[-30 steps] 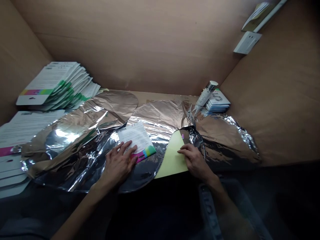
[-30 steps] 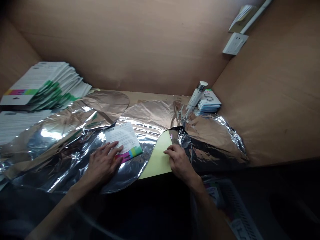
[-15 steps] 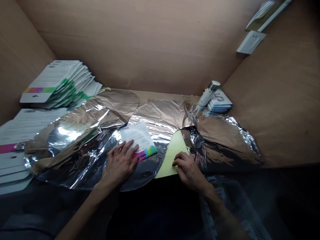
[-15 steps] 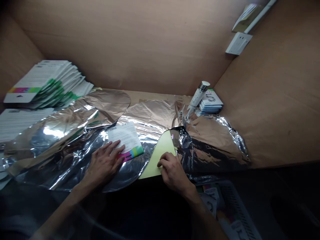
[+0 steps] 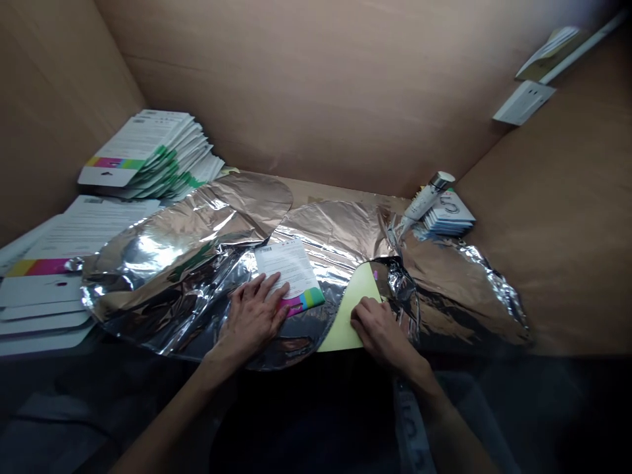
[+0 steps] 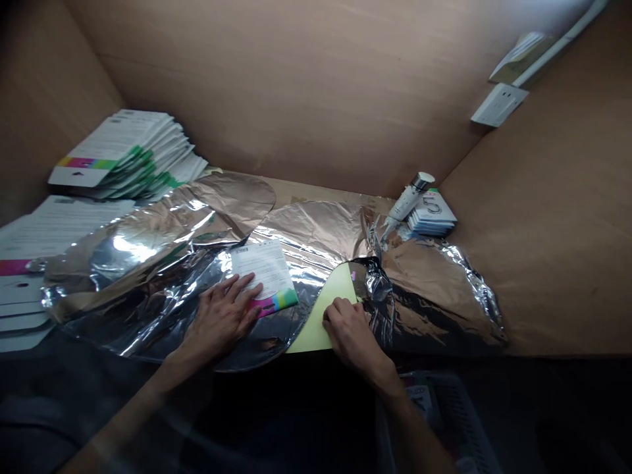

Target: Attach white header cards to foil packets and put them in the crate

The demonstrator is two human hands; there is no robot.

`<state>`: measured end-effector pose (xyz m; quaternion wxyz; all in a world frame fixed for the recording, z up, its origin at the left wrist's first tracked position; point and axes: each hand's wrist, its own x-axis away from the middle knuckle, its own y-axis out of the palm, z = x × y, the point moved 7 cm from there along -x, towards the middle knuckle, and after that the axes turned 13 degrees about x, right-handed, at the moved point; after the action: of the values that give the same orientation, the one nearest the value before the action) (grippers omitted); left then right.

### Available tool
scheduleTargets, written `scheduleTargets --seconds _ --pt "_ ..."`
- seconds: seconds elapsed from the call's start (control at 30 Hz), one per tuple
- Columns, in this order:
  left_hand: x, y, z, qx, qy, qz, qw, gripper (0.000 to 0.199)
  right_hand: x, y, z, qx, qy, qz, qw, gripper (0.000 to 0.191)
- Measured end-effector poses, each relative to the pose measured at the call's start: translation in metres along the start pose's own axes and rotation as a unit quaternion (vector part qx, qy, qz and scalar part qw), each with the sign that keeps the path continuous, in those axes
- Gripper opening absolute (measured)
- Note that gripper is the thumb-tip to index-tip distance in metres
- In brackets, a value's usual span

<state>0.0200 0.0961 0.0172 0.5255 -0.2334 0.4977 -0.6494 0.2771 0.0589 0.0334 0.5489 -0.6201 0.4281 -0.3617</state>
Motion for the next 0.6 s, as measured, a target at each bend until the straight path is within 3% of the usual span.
scheduleTargets --seconds 0.17,0.3,0.47,0.6 --pt "0.001 -0.001 0.000 0.007 0.000 0.002 1.000 0.041 -0.008 -0.022 -0.006 -0.198 -0.008 -0.010 0.980 0.014" --pt "0.001 -0.003 0.002 0.017 0.004 0.002 1.000 0.039 -0.039 -0.035 -0.033 -0.288 -0.047 -0.044 0.955 0.017" --pt "0.003 -0.005 0.003 0.040 0.005 0.015 0.999 0.037 -0.093 -0.020 -0.071 -0.196 -0.092 -0.062 0.974 0.016" --pt "0.003 -0.007 0.001 0.053 0.004 0.025 0.998 0.036 -0.119 0.004 -0.074 -0.090 -0.056 -0.051 0.993 0.014"
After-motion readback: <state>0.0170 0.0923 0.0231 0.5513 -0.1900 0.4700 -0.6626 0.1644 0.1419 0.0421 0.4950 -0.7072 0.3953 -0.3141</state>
